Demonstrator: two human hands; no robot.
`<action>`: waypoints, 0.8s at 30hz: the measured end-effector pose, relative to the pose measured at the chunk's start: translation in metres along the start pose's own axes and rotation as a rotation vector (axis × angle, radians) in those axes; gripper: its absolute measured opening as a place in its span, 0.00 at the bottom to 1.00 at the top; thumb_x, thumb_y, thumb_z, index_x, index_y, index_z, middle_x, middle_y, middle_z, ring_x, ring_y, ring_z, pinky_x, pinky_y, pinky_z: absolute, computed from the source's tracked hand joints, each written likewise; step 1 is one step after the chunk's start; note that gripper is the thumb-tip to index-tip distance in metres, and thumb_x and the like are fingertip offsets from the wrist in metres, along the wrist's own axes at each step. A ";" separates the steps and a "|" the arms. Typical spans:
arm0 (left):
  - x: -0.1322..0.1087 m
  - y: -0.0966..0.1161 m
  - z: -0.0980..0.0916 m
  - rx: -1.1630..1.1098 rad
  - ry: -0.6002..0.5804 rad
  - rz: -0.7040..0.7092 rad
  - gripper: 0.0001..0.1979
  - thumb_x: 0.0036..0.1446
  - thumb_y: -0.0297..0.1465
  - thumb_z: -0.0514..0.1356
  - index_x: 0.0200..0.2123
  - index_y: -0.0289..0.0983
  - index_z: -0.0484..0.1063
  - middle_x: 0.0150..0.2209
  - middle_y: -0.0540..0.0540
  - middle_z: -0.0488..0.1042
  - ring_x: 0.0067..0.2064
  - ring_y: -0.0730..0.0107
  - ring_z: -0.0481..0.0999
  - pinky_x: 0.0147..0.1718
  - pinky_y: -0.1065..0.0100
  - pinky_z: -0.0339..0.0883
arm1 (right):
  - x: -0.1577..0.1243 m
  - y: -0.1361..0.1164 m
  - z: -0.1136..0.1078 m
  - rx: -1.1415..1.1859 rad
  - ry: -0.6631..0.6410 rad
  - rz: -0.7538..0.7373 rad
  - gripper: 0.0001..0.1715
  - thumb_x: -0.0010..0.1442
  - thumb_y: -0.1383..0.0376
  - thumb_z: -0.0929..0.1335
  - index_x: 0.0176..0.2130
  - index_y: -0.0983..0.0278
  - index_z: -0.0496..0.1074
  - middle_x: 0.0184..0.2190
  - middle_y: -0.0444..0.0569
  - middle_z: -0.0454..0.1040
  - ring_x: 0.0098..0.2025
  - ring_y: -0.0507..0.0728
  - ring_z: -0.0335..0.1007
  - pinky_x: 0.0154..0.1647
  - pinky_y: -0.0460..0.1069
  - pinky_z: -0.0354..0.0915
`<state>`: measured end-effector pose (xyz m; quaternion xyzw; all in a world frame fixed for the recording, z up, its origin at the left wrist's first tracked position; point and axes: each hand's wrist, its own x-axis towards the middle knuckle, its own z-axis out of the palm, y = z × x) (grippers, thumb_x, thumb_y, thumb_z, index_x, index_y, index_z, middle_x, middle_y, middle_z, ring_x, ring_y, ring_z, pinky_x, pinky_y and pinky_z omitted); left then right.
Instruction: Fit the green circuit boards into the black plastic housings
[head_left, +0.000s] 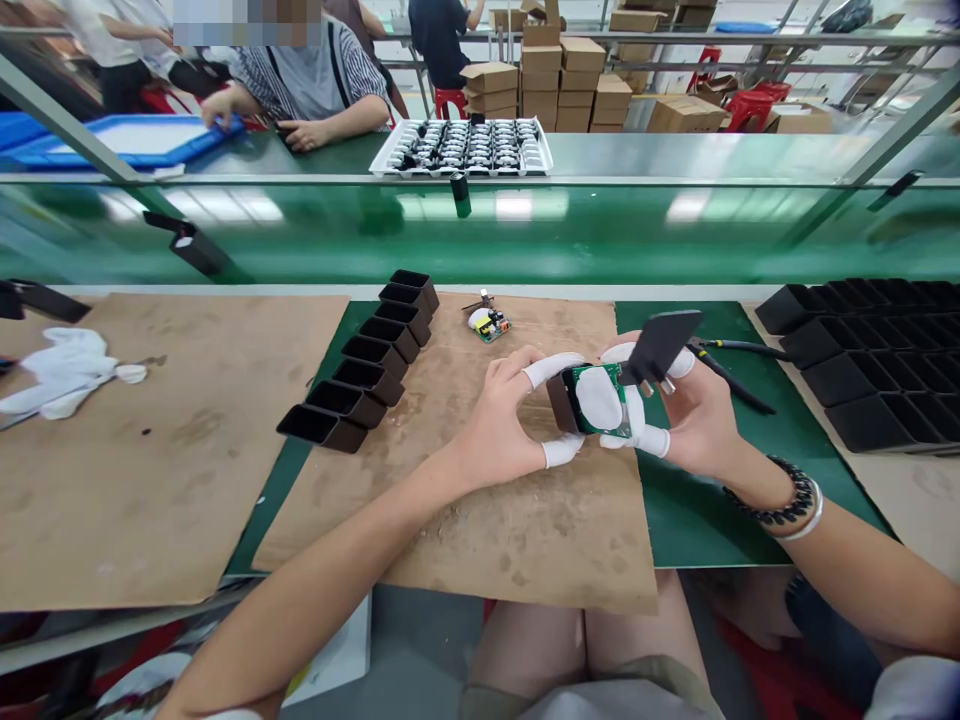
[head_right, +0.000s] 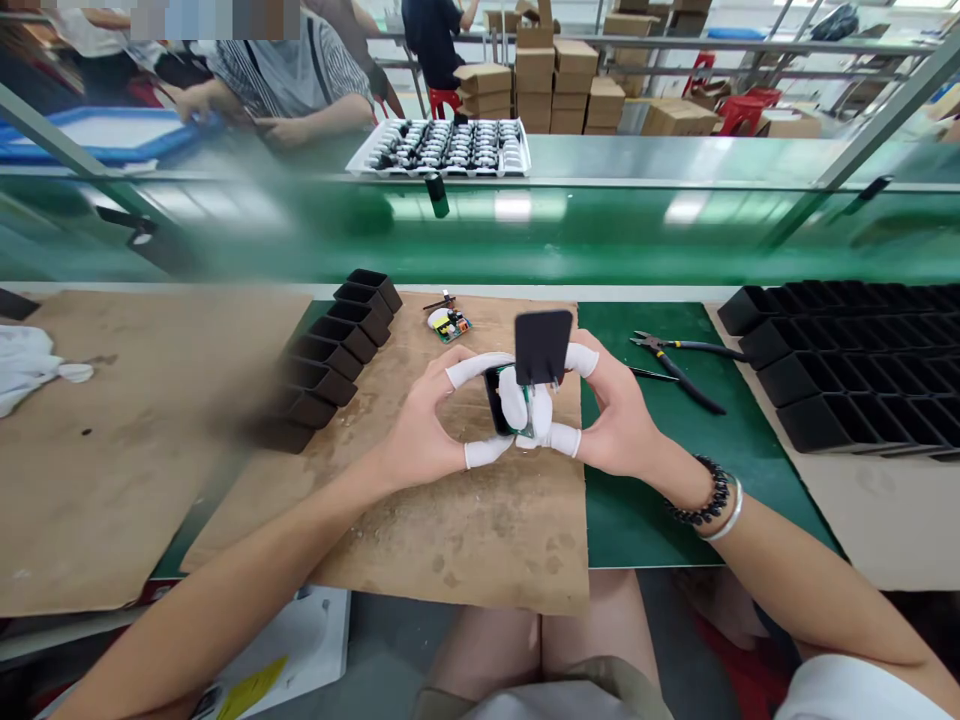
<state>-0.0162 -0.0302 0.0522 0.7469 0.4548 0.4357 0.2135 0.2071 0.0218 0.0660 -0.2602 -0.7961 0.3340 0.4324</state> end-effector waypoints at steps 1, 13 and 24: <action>0.000 0.000 0.000 0.003 -0.002 0.004 0.32 0.49 0.32 0.71 0.59 0.41 0.73 0.45 0.45 0.75 0.48 0.58 0.75 0.54 0.56 0.65 | 0.000 -0.001 0.000 -0.002 -0.001 -0.005 0.30 0.50 0.45 0.81 0.46 0.55 0.75 0.46 0.51 0.77 0.47 0.65 0.74 0.51 0.61 0.73; -0.003 -0.004 0.004 -0.050 0.041 -0.134 0.30 0.46 0.36 0.70 0.55 0.43 0.76 0.49 0.43 0.78 0.53 0.49 0.77 0.58 0.46 0.70 | -0.001 0.016 0.009 -0.006 -0.034 -0.183 0.34 0.55 0.47 0.78 0.53 0.61 0.71 0.54 0.55 0.75 0.48 0.61 0.73 0.50 0.57 0.72; -0.003 -0.017 0.006 -0.057 0.081 -0.111 0.21 0.46 0.37 0.71 0.46 0.47 0.77 0.43 0.47 0.79 0.47 0.50 0.80 0.51 0.45 0.78 | 0.002 0.031 0.020 0.060 -0.142 -0.096 0.32 0.57 0.56 0.78 0.56 0.62 0.69 0.55 0.55 0.72 0.51 0.58 0.70 0.46 0.51 0.72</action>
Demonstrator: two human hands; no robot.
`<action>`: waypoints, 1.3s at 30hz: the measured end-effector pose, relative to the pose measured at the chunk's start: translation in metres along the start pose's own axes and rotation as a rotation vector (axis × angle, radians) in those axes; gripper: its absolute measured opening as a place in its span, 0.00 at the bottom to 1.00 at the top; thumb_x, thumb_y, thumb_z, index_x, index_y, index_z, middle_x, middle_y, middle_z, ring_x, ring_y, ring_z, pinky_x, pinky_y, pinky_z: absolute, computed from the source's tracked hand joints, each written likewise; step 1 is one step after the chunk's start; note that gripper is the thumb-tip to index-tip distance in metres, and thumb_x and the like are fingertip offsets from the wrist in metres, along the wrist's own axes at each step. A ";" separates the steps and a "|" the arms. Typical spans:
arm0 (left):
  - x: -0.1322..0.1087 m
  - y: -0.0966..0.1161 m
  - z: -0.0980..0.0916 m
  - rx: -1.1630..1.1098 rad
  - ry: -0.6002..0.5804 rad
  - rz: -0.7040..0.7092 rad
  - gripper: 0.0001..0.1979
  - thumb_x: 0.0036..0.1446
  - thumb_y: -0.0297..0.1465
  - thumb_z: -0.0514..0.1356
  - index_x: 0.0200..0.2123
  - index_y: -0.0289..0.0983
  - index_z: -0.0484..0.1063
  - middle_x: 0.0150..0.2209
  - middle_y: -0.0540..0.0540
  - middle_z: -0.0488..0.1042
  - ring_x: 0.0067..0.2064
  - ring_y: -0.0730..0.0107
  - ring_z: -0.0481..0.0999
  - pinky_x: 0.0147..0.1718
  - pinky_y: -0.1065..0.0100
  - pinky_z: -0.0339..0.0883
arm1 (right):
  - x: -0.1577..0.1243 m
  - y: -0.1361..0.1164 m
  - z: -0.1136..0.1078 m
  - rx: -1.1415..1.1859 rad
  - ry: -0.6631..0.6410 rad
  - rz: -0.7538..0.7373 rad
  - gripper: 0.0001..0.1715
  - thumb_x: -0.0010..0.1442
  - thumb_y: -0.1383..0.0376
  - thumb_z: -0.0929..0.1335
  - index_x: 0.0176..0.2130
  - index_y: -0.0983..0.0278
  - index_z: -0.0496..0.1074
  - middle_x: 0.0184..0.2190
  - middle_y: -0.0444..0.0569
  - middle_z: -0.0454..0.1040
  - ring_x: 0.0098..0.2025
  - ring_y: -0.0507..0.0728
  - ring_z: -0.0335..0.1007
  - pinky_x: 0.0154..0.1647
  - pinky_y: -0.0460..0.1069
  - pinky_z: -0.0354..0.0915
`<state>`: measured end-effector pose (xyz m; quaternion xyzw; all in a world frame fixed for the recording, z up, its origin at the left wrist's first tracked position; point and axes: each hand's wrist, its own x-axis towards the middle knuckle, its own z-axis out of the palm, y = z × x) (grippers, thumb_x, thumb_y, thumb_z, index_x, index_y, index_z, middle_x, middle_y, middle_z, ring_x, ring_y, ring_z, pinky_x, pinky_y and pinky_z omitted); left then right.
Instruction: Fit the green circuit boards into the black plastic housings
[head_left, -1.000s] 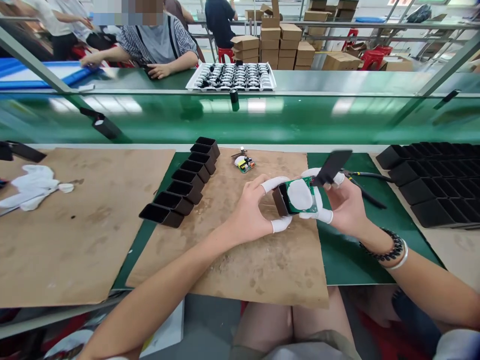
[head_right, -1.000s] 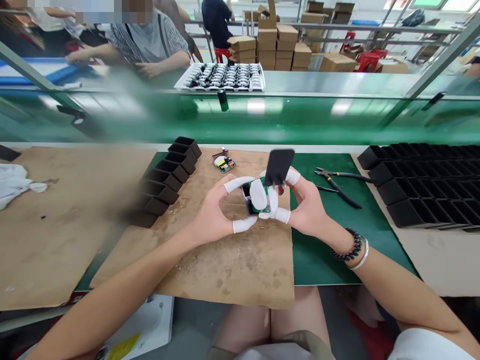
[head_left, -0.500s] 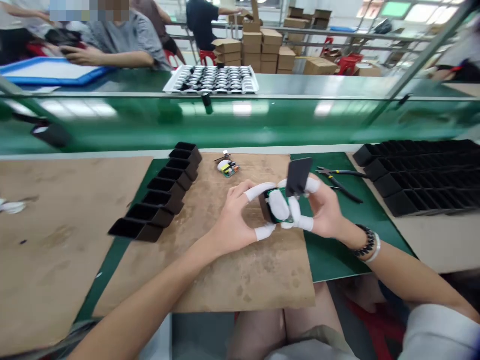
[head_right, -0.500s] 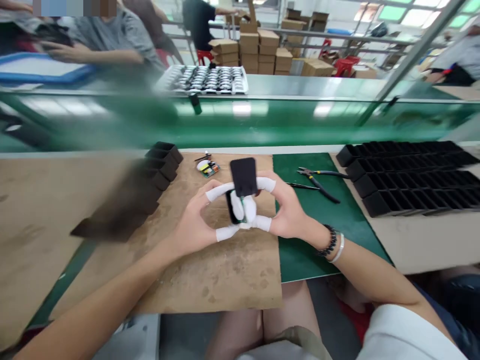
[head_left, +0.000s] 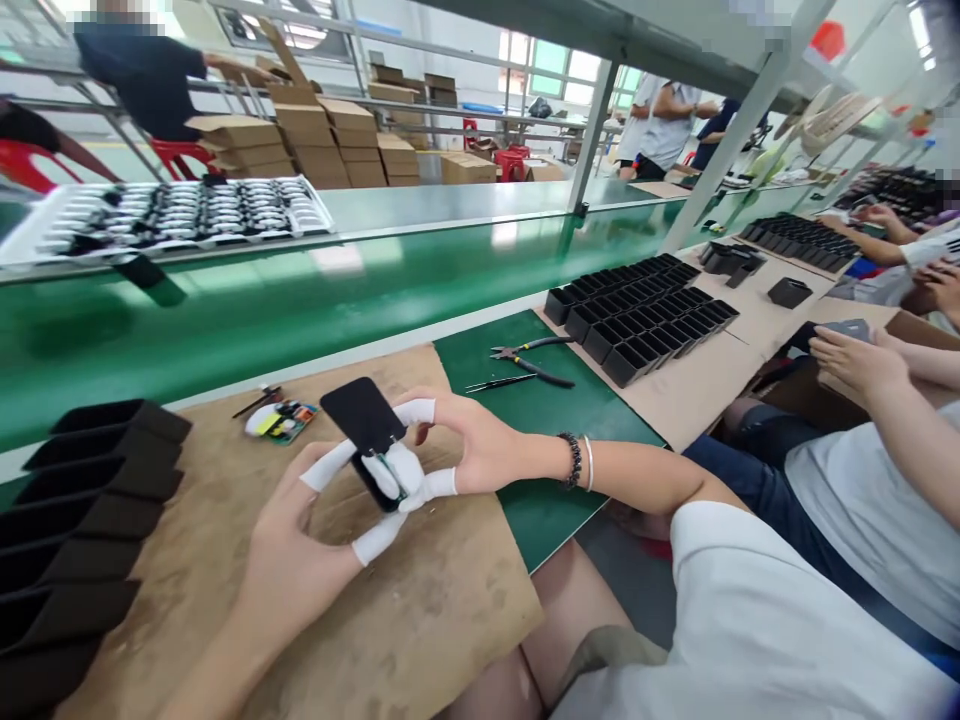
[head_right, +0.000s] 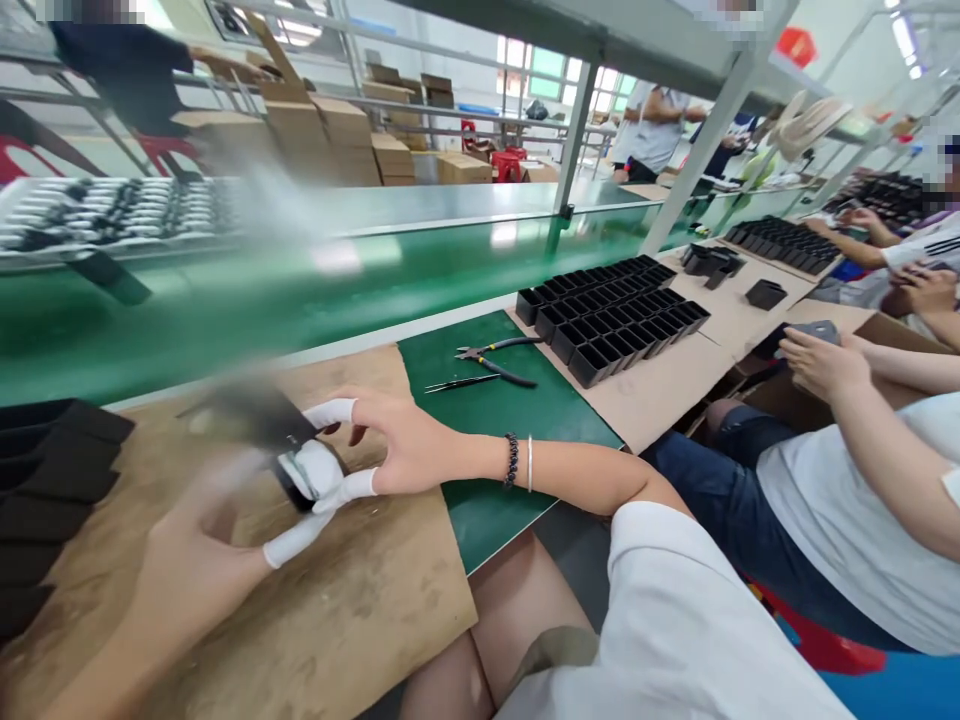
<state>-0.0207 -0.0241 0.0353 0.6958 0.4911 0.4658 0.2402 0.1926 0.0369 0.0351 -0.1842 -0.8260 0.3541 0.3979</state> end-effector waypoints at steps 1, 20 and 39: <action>0.000 -0.002 0.001 0.002 0.007 -0.009 0.23 0.44 0.37 0.72 0.47 0.45 0.77 0.45 0.46 0.79 0.49 0.49 0.80 0.53 0.44 0.77 | 0.000 -0.002 0.000 0.013 0.009 -0.027 0.31 0.57 0.55 0.78 0.55 0.62 0.70 0.54 0.55 0.72 0.51 0.58 0.70 0.46 0.51 0.72; -0.001 0.003 -0.001 0.026 -0.033 0.302 0.34 0.48 0.29 0.70 0.60 0.41 0.72 0.46 0.44 0.74 0.47 0.59 0.75 0.55 0.53 0.70 | -0.010 -0.026 -0.005 -0.100 0.155 -0.070 0.26 0.56 0.56 0.80 0.50 0.57 0.72 0.45 0.52 0.77 0.43 0.62 0.75 0.46 0.57 0.73; -0.002 0.021 -0.007 0.064 -0.031 0.406 0.33 0.51 0.29 0.69 0.61 0.41 0.71 0.43 0.46 0.73 0.42 0.62 0.74 0.50 0.55 0.70 | -0.020 -0.036 -0.006 -0.092 0.184 -0.106 0.20 0.64 0.54 0.74 0.53 0.56 0.74 0.48 0.53 0.78 0.48 0.65 0.78 0.51 0.60 0.76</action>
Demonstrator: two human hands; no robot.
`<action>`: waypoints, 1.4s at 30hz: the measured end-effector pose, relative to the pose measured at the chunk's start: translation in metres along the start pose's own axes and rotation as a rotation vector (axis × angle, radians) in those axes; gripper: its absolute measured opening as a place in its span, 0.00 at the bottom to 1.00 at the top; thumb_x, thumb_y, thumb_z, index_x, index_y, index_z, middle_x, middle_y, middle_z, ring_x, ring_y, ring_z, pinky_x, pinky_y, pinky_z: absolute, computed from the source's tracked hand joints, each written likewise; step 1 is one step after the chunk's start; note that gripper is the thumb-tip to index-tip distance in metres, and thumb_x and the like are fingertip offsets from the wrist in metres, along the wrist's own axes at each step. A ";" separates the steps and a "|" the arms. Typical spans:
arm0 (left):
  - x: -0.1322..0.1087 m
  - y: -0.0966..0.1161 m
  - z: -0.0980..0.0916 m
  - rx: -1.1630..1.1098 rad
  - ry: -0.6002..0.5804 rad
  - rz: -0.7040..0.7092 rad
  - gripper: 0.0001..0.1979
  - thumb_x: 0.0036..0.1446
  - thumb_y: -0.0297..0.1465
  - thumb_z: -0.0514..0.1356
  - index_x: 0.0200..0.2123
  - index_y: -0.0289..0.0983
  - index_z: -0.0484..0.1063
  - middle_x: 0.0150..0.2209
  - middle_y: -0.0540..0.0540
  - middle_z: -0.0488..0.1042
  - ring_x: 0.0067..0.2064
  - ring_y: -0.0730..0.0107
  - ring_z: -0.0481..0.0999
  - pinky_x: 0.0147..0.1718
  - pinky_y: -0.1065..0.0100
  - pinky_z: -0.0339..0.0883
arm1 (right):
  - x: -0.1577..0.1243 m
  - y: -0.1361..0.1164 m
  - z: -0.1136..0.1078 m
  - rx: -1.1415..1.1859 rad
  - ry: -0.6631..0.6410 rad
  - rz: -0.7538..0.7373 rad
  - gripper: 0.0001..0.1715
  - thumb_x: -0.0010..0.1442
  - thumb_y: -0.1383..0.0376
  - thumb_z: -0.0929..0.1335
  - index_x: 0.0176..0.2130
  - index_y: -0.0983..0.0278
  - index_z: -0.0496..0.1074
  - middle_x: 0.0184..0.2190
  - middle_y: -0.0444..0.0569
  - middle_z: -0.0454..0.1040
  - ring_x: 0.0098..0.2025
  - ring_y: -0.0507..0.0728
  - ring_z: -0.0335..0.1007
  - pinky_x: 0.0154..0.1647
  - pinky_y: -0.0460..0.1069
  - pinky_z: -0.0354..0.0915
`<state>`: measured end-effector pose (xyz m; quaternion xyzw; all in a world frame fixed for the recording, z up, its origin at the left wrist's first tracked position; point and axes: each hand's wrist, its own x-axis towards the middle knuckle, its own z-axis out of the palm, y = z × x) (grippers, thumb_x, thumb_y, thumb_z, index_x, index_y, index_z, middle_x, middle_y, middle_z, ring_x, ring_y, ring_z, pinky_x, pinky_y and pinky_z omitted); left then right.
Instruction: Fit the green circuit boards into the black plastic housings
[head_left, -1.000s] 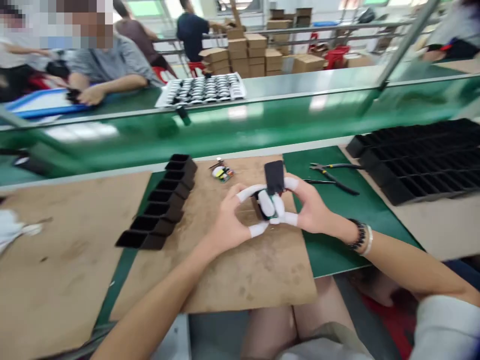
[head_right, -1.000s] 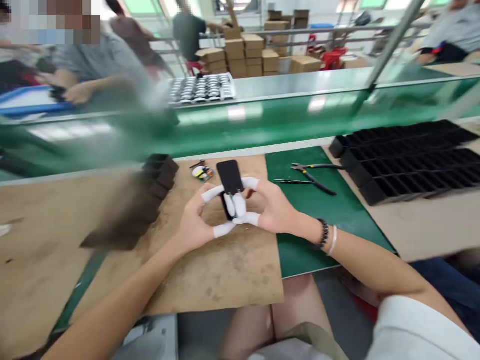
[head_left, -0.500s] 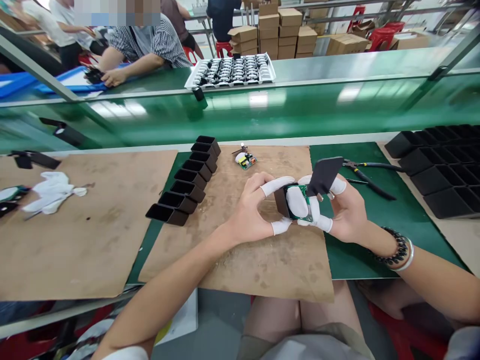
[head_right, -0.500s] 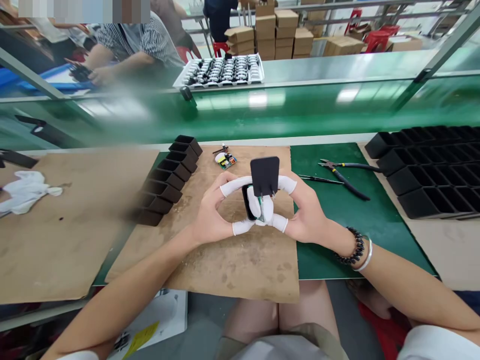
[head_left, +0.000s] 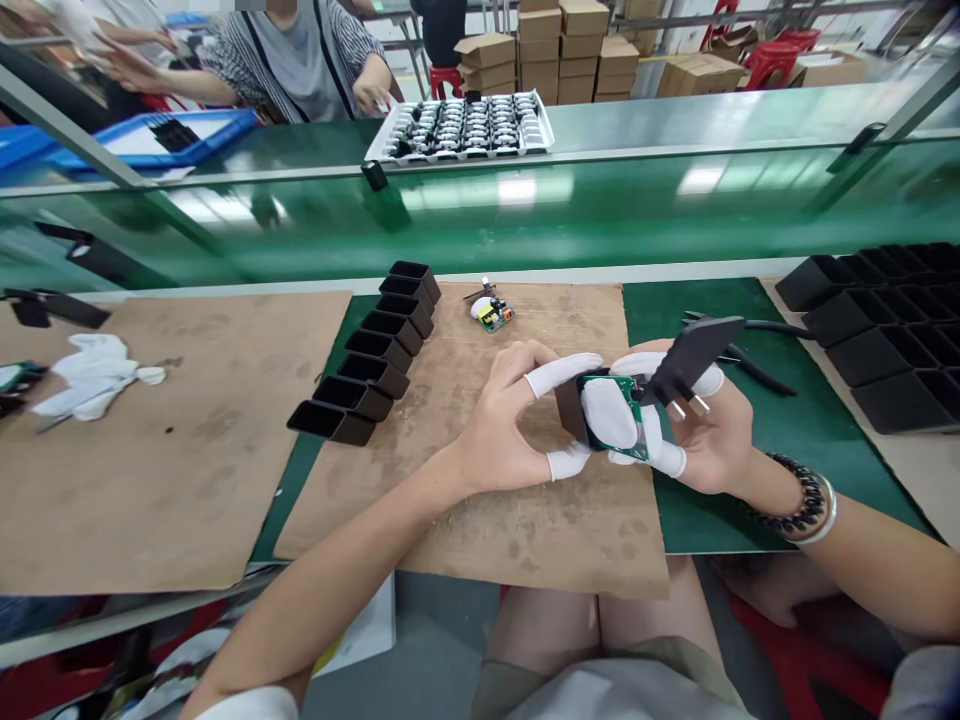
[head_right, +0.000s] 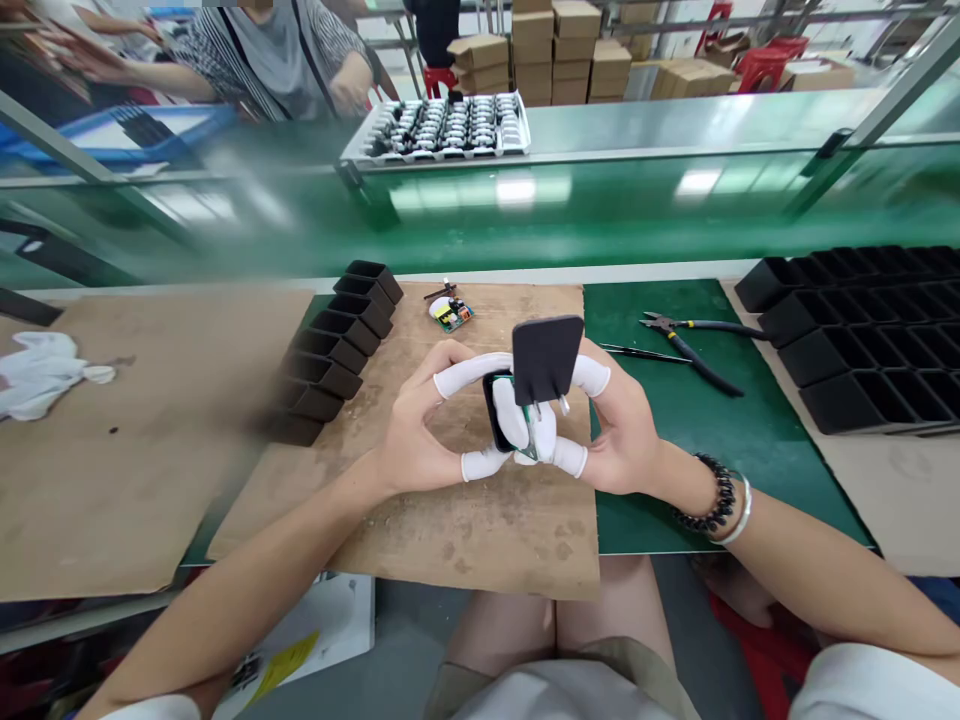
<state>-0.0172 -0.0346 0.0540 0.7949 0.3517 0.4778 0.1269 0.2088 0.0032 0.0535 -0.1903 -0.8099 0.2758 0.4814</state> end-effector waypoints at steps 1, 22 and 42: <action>0.000 0.000 0.000 0.001 0.005 0.002 0.33 0.51 0.29 0.69 0.61 0.41 0.71 0.42 0.46 0.73 0.42 0.62 0.74 0.50 0.56 0.70 | 0.000 0.001 0.000 0.003 0.001 -0.001 0.21 0.62 0.54 0.75 0.53 0.56 0.74 0.48 0.53 0.78 0.48 0.65 0.78 0.51 0.60 0.76; -0.005 -0.007 0.003 -0.004 0.049 0.034 0.33 0.51 0.33 0.69 0.61 0.48 0.71 0.41 0.43 0.75 0.43 0.55 0.75 0.46 0.49 0.71 | 0.012 -0.005 -0.004 -0.027 -0.077 -0.081 0.19 0.62 0.55 0.74 0.51 0.57 0.75 0.49 0.54 0.78 0.50 0.65 0.78 0.53 0.61 0.75; -0.002 -0.040 0.008 -0.674 -0.447 -0.549 0.35 0.40 0.48 0.76 0.49 0.36 0.79 0.42 0.40 0.80 0.43 0.53 0.81 0.47 0.53 0.77 | 0.029 0.022 -0.023 0.196 -0.179 0.329 0.51 0.42 0.51 0.85 0.60 0.53 0.69 0.66 0.52 0.65 0.69 0.68 0.63 0.61 0.64 0.72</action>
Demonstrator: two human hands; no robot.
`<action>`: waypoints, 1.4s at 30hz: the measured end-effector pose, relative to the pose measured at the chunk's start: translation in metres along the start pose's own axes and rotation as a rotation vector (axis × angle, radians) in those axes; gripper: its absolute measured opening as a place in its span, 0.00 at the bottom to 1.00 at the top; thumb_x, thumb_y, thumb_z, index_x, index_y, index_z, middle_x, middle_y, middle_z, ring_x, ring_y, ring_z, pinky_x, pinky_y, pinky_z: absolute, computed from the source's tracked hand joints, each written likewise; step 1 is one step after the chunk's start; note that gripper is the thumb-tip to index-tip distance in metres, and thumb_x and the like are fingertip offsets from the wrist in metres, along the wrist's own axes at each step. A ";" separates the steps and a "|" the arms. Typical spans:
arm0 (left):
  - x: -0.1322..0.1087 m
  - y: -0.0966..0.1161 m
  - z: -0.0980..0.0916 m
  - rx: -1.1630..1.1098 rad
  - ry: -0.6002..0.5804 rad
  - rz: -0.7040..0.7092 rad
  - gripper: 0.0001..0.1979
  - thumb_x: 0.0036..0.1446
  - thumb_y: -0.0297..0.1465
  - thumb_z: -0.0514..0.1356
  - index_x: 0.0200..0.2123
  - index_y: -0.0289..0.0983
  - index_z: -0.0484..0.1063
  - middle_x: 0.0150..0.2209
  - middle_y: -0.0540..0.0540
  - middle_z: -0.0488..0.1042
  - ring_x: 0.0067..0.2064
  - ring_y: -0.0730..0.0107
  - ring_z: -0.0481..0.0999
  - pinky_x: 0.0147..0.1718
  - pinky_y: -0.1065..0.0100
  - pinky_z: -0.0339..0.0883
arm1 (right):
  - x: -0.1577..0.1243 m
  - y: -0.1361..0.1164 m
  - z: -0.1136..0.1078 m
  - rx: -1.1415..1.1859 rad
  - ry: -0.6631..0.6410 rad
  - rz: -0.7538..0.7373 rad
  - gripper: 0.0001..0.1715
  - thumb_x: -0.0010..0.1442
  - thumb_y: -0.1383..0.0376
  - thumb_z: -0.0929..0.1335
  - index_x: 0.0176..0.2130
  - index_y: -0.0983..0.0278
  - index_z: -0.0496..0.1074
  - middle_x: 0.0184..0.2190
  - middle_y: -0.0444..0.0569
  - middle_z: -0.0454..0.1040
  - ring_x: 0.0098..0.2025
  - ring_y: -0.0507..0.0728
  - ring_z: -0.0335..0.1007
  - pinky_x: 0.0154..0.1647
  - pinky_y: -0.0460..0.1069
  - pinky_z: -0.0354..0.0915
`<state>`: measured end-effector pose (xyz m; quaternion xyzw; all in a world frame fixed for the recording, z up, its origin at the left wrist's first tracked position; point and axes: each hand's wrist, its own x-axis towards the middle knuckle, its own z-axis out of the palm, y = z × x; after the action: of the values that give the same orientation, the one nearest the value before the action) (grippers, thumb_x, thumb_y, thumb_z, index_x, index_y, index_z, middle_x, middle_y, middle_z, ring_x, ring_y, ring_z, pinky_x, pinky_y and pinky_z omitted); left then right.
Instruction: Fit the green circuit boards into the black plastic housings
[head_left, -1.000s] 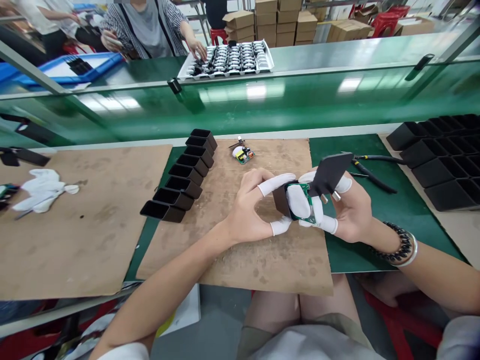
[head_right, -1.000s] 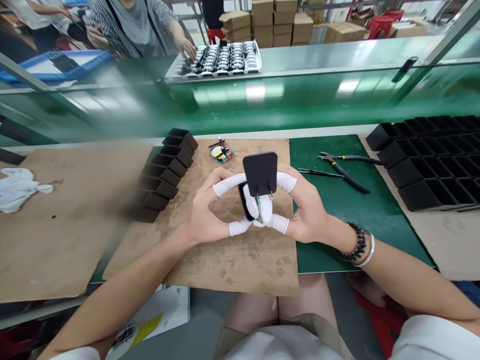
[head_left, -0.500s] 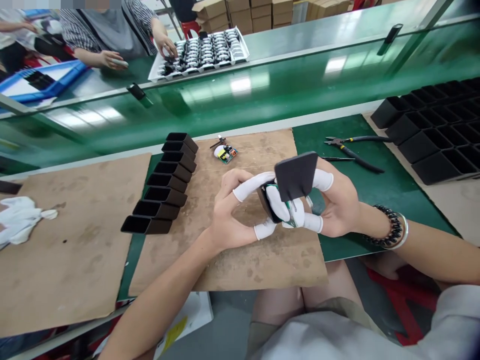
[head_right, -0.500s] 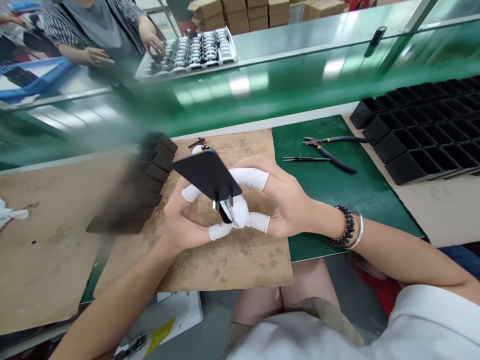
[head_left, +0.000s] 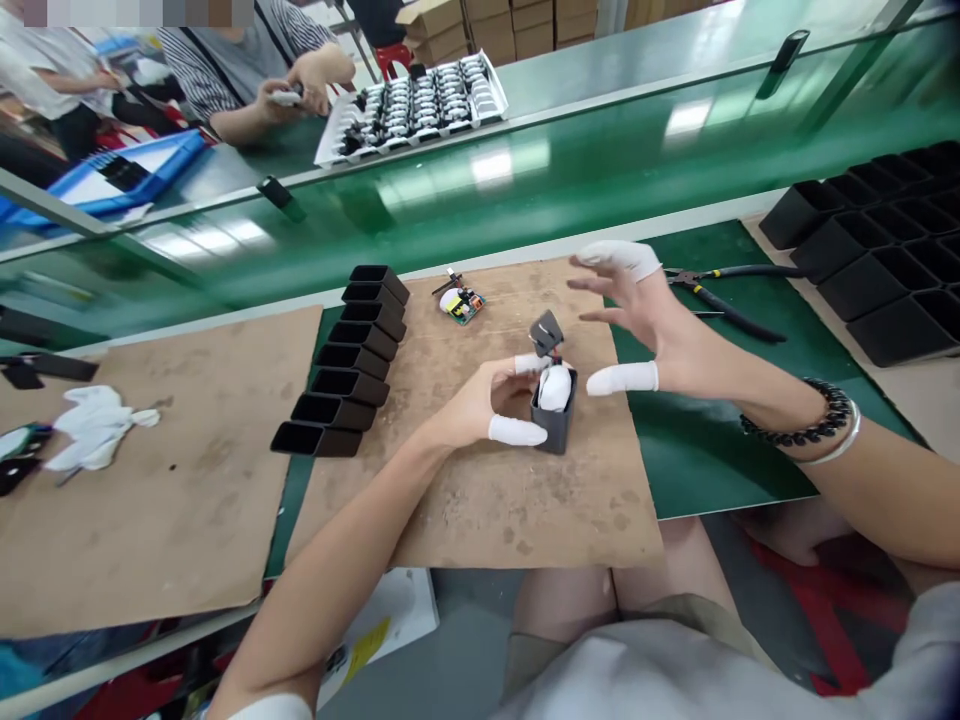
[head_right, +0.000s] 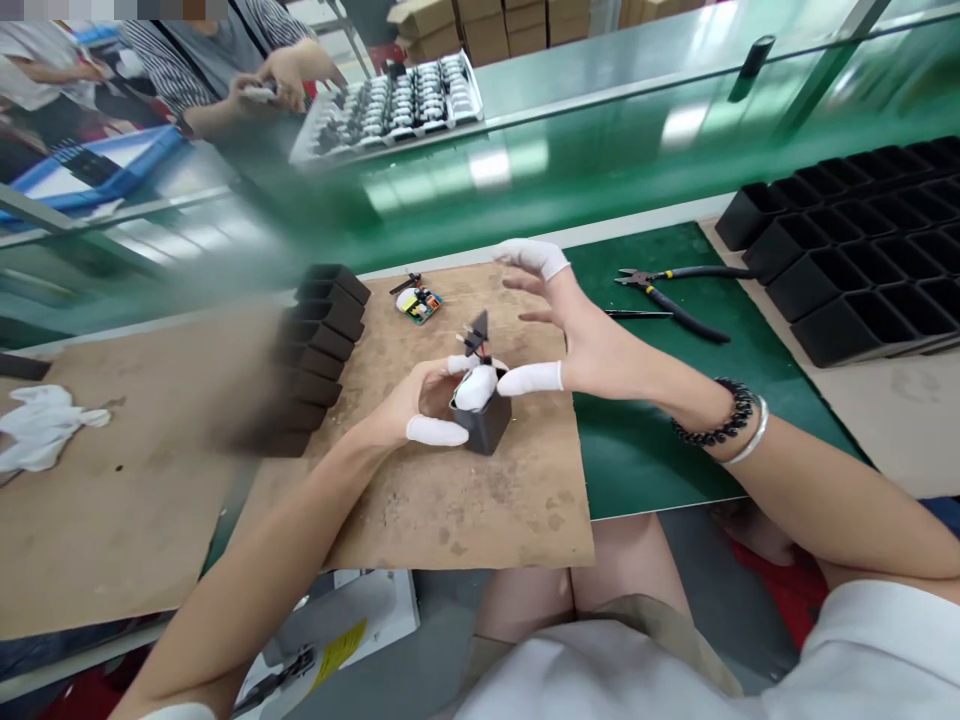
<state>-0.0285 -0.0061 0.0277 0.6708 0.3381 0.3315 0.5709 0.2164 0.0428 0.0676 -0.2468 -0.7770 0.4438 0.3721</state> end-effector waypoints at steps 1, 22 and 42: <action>0.001 0.001 -0.002 -0.059 -0.084 -0.029 0.35 0.38 0.52 0.76 0.46 0.36 0.80 0.40 0.40 0.80 0.41 0.52 0.81 0.44 0.53 0.78 | 0.002 -0.001 -0.005 0.002 -0.018 -0.008 0.45 0.44 0.52 0.84 0.58 0.53 0.72 0.66 0.51 0.67 0.69 0.68 0.63 0.62 0.64 0.71; -0.002 -0.002 0.032 0.886 0.613 0.207 0.31 0.47 0.32 0.68 0.57 0.39 0.73 0.42 0.45 0.76 0.45 0.59 0.78 0.51 0.56 0.67 | 0.002 -0.009 0.019 0.191 0.241 0.337 0.23 0.42 0.52 0.83 0.31 0.63 0.78 0.31 0.48 0.82 0.34 0.59 0.79 0.39 0.55 0.77; 0.005 -0.010 -0.005 0.540 0.517 0.163 0.28 0.53 0.29 0.68 0.58 0.36 0.72 0.48 0.41 0.79 0.48 0.61 0.80 0.53 0.57 0.74 | 0.000 0.024 0.034 -0.289 0.267 -0.092 0.11 0.60 0.62 0.73 0.44 0.62 0.77 0.41 0.51 0.80 0.41 0.60 0.78 0.40 0.54 0.77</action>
<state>-0.0304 0.0017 0.0189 0.7160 0.4915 0.4332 0.2413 0.1906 0.0370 0.0357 -0.3185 -0.7869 0.2735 0.4523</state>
